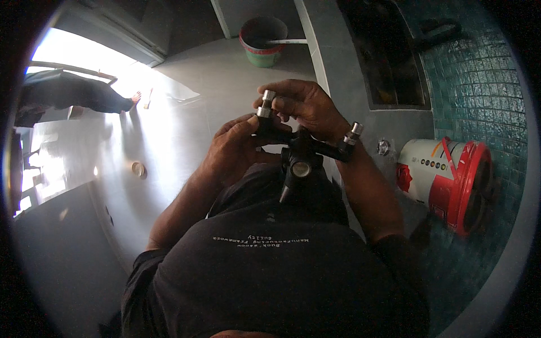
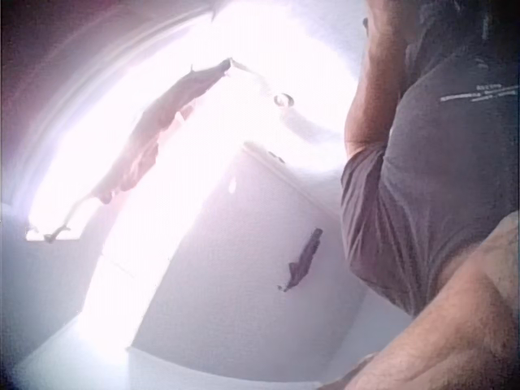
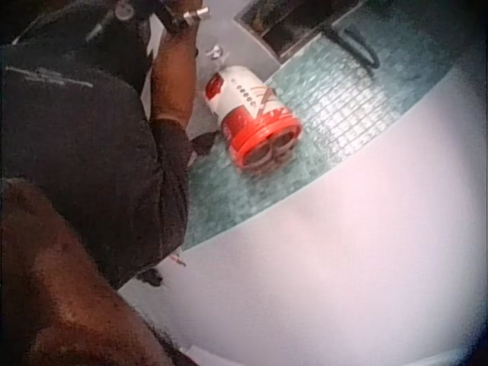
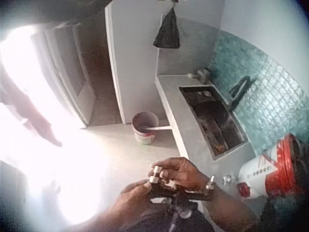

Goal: The person assembles a plumbing fixture by hand, attaching small metal fittings to a black manifold. They repeatedly pick up fittings, align them with ports, and screw them on, occasionally adjusting the assembly. The task involves precise hand coordination to connect the components.

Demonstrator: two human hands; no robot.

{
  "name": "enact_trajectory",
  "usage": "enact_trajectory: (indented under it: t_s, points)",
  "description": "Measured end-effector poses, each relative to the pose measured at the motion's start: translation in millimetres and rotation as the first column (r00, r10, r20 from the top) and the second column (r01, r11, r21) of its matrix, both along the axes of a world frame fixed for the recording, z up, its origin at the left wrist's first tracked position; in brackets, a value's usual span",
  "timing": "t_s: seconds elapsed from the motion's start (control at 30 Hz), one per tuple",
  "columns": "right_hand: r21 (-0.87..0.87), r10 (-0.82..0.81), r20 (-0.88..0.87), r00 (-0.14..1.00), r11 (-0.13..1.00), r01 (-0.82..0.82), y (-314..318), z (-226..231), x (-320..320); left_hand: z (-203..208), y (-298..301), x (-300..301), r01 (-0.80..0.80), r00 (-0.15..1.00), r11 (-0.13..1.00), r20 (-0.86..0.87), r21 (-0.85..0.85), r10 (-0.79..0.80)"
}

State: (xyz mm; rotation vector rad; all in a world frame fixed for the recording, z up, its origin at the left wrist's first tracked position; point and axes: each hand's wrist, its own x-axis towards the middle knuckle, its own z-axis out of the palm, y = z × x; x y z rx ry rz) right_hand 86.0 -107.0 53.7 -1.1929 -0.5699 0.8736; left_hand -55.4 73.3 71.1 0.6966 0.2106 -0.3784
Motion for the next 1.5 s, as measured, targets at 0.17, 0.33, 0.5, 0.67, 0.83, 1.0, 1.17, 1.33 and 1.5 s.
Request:
enact_trajectory:
  t_s: [0.17,0.33,0.5,0.67,0.83,1.0,1.17,1.33,1.5]
  points:
    - [-0.075,-0.059,0.041,0.997,0.995,0.062,-3.7,-0.5,-3.9,4.3,-1.6,-1.0,-0.018,1.0,1.0,-0.016,0.007,0.018]
    - [-0.024,-0.072,-0.018,0.997,0.997,0.071,-2.3,-2.1,-3.8,2.9,-3.5,2.6,0.009,1.0,0.999,-0.024,0.049,-0.008]
    - [0.026,-0.071,-0.014,0.997,0.997,0.071,-4.0,-10.1,-1.8,1.0,-4.4,5.9,0.022,0.999,0.997,-0.042,0.077,-0.018]
    - [-0.069,-0.094,0.065,0.994,0.993,0.098,-0.6,-2.3,-0.4,1.2,-0.1,6.4,0.028,0.999,0.997,-0.033,0.073,-0.025]
    - [-0.071,-0.109,-0.012,0.994,0.992,0.108,0.2,2.1,-1.1,3.0,3.5,10.1,0.032,0.997,0.999,-0.065,0.03,-0.03]
    - [-0.046,-0.057,0.035,0.998,0.997,0.058,-0.9,-5.6,6.0,-2.6,7.0,9.8,0.019,1.0,0.999,-0.011,0.05,-0.018]
    - [0.079,0.008,-0.109,0.994,0.997,0.001,-1.4,-11.9,11.4,-4.0,5.7,14.3,0.019,1.0,0.994,0.001,0.103,-0.019]
    - [0.061,0.004,-0.059,0.998,0.998,-0.001,0.8,-18.5,13.6,-7.7,15.3,17.5,0.041,0.998,0.995,-0.041,-0.094,-0.045]
    - [0.04,-0.001,-0.037,0.999,0.999,0.003,2.5,-12.7,15.0,-3.9,13.3,20.7,0.04,0.999,0.992,0.009,0.118,-0.041]
